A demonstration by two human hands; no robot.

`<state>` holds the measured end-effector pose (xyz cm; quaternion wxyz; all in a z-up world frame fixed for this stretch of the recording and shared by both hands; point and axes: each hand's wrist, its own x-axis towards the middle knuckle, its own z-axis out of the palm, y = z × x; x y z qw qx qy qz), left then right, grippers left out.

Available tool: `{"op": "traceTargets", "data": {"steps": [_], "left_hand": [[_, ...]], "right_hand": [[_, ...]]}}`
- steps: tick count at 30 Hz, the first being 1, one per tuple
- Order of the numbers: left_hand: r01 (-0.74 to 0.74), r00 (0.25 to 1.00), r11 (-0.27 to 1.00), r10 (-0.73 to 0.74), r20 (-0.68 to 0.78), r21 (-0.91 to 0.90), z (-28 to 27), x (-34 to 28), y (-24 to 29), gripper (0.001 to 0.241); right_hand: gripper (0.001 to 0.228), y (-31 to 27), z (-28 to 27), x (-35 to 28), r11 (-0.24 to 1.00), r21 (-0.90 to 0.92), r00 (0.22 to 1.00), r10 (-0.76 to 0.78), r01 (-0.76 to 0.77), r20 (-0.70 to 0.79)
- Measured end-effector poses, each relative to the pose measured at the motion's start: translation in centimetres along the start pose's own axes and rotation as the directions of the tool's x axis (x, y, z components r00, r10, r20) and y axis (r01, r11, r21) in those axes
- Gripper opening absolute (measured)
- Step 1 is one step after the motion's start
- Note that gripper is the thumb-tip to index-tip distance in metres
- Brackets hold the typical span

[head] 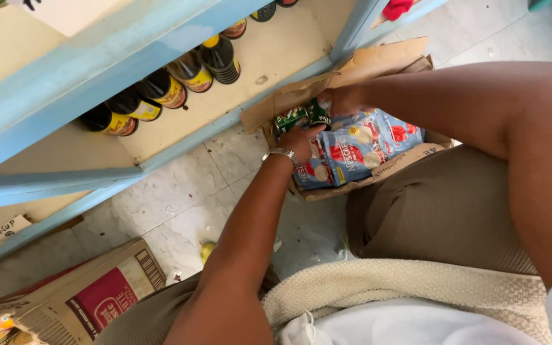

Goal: Restocking canned goods and coffee sachets from a cardboard box onto grocery store shelves.

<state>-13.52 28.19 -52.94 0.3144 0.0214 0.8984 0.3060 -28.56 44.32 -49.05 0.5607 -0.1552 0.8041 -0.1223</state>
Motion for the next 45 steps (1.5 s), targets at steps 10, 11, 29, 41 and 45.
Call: {"op": "traceTargets", "data": {"steps": [10, 11, 29, 41, 45], "left_hand": [[0.03, 0.998, 0.849, -0.054, -0.031, -0.527, 10.1, 7.1, -5.8, 0.048], [-0.103, 0.99, 0.846, 0.039, -0.133, -0.522, 10.9, 14.2, -8.1, 0.04], [0.176, 0.96, 0.16, -0.246, 0.134, -0.971, 1.4, 6.3, -3.3, 0.035], [0.138, 0.95, 0.012, -0.283, 0.129, -0.99, 3.0, 8.2, -7.6, 0.014], [0.037, 0.923, 0.104, -0.385, -0.006, -0.994, 3.4, 8.8, -8.1, 0.018]], "right_hand": [[0.048, 3.6, 1.4, 6.3, 0.87, 0.489, 0.998, -0.034, 0.06, -0.061], [0.036, 4.8, 1.8, 8.1, 0.803, 0.577, 0.989, -0.129, 0.149, -0.076], [0.05, -0.6, 1.4, 1.2, 0.896, 0.445, 0.987, 0.061, 0.012, -0.15], [0.027, -0.5, 1.7, 2.2, 0.799, 0.594, 0.994, 0.107, -0.093, 0.012], [0.016, 0.7, 3.0, 5.0, 0.853, 0.523, 0.999, -0.017, -0.004, 0.036]]}}
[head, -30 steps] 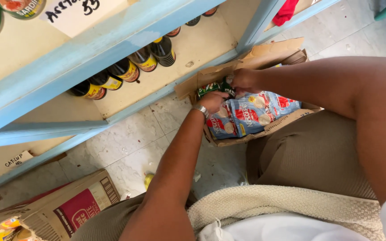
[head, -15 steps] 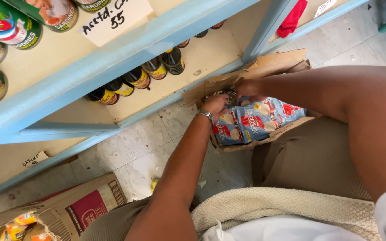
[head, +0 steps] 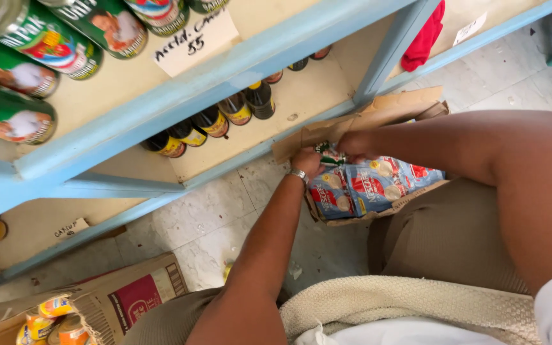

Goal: Restocking canned goods and coffee sachets from a cardboard box onto grocery store shelves.

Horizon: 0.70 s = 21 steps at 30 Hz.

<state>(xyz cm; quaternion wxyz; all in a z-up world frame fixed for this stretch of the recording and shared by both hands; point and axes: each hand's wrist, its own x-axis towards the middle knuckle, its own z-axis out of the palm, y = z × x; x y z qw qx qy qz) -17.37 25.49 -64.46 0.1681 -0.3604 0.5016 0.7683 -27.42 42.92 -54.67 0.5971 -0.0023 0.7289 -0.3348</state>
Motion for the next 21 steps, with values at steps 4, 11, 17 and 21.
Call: {"op": "traceTargets", "data": {"steps": [4, 11, 17, 21], "left_hand": [[-0.287, 0.899, 0.381, 0.425, 0.109, 0.879, 0.7, -2.5, 0.7, 0.026], [-0.266, 0.884, 0.488, 0.468, 0.007, 0.831, 3.6, -13.8, 9.3, 0.041], [-0.243, 0.846, 0.252, 0.528, 0.078, 0.937, 3.7, -12.3, 10.6, 0.06], [-0.278, 0.838, 0.245, 0.535, 0.109, 0.929, 3.4, -15.5, 14.4, 0.062]], "right_hand": [[0.016, -0.6, 0.5, -0.4, 0.999, 0.023, 0.999, -0.038, 0.038, 0.003], [0.016, -3.1, 1.1, -3.1, 1.0, 0.015, 0.991, 0.027, -0.025, -0.132], [0.013, -1.5, 0.7, -0.2, 0.992, 0.092, 0.988, 0.096, -0.085, -0.121], [0.022, -2.8, 2.2, -1.5, 0.979, 0.201, 0.991, 0.002, 0.025, -0.134]]}}
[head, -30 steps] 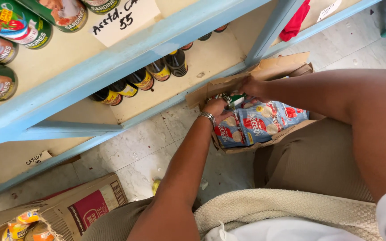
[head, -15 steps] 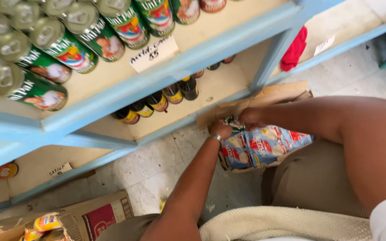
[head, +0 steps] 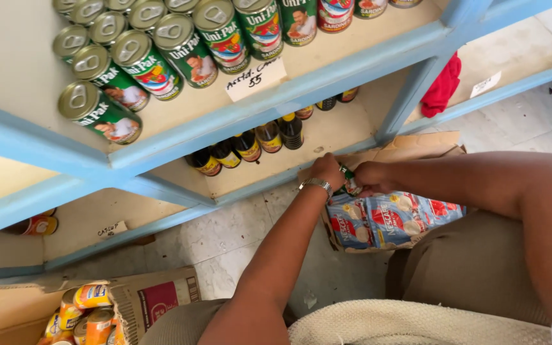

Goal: Restocking canned goods and coffee sachets from a cardboard box onto grocery store shelves.

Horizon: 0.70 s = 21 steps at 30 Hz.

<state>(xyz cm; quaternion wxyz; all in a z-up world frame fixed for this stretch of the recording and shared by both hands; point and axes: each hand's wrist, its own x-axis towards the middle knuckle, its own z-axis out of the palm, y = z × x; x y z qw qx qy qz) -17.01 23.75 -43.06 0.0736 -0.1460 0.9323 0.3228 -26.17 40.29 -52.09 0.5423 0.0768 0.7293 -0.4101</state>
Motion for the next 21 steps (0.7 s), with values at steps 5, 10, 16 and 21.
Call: {"op": "traceTargets", "data": {"steps": [5, 10, 16, 21], "left_hand": [[-0.004, 0.981, 0.978, -0.037, 0.192, 0.209, -5.0, -1.6, 2.1, 0.05], [-0.065, 0.966, 0.932, -0.03, 0.255, 0.357, -7.0, -1.0, 1.1, 0.035], [-0.067, 0.957, 0.898, -0.065, 0.282, 0.434, -11.4, -2.9, 3.4, 0.038], [-0.124, 0.961, 0.871, -0.015, 0.278, 0.475, -15.5, -6.3, 6.3, 0.038]], "right_hand": [[0.051, -4.1, 2.4, -8.4, 0.997, -0.02, 0.965, -0.07, 0.078, 0.254], [0.051, -5.7, 3.6, -11.2, 0.991, -0.066, 0.956, -0.092, 0.115, 0.278], [0.045, -7.2, 3.9, -13.4, 0.984, 0.019, 0.903, -0.172, 0.179, 0.394], [0.034, -8.8, 4.1, -15.4, 0.967, 0.145, 0.825, -0.256, 0.211, 0.504]]}}
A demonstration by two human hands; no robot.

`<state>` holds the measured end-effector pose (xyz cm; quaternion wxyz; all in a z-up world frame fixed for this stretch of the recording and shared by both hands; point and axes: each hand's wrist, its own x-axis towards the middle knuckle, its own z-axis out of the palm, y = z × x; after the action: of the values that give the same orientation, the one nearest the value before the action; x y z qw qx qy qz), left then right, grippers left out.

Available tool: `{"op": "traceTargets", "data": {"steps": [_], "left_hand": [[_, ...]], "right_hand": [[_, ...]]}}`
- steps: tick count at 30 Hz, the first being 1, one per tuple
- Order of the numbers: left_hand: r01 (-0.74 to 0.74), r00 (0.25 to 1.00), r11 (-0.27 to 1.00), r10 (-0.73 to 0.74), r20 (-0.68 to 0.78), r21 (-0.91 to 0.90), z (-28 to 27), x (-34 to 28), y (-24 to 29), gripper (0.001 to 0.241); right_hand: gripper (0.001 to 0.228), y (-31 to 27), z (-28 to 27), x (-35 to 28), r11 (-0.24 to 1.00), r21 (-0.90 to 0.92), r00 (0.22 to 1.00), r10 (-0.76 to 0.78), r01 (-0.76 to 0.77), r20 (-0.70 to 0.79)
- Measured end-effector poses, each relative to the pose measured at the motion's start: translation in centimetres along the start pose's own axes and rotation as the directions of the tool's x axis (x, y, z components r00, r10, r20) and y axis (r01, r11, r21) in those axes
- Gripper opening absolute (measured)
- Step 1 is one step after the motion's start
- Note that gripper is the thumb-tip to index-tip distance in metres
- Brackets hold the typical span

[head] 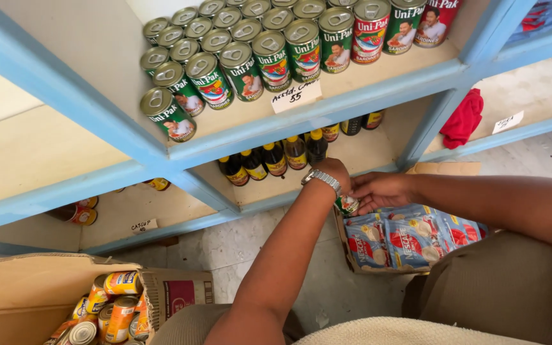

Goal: Restocking canned goods and coffee sachets from a cardboard box onto grocery store shelves.

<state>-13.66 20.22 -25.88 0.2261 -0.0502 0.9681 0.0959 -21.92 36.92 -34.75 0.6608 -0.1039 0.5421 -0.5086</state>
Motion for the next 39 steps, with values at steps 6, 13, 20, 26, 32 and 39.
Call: {"op": "traceTargets", "data": {"steps": [6, 13, 20, 26, 32, 39], "left_hand": [[-0.097, 0.994, 0.99, 0.101, -0.034, 0.099, -3.0, -3.6, 1.2, 0.035], [-0.146, 0.984, 0.975, 0.161, -0.074, 0.167, -6.2, -11.7, -0.3, 0.028], [-0.09, 0.971, 0.995, 0.078, -0.225, -0.041, -10.0, -17.8, -2.9, 0.028], [-0.182, 0.947, 0.979, 0.199, -0.253, 0.088, -9.8, -17.0, -3.9, 0.018], [-0.324, 0.905, 0.946, 0.303, -0.297, -0.023, -13.3, -18.5, -6.9, 0.005], [-0.547, 0.605, 0.836, 0.42, -0.677, 0.029, -17.5, -23.0, -9.7, 0.016]], "right_hand": [[0.031, -1.8, 1.5, -2.1, 0.998, 0.01, 0.993, -0.065, 0.065, 0.1], [0.035, -4.7, 7.6, -3.7, 0.995, -0.048, 0.945, -0.073, 0.093, 0.319], [0.043, -6.8, 10.7, -4.7, 0.968, -0.12, 0.95, -0.187, 0.222, 0.25], [0.044, -7.6, 12.9, -5.8, 0.955, -0.132, 0.934, -0.221, 0.265, 0.28], [0.039, -10.8, 18.2, -8.5, 0.878, -0.32, 0.931, -0.303, 0.355, 0.201], [0.037, -14.7, 21.7, -9.3, 0.788, -0.355, 0.851, -0.523, 0.503, 0.046]]}}
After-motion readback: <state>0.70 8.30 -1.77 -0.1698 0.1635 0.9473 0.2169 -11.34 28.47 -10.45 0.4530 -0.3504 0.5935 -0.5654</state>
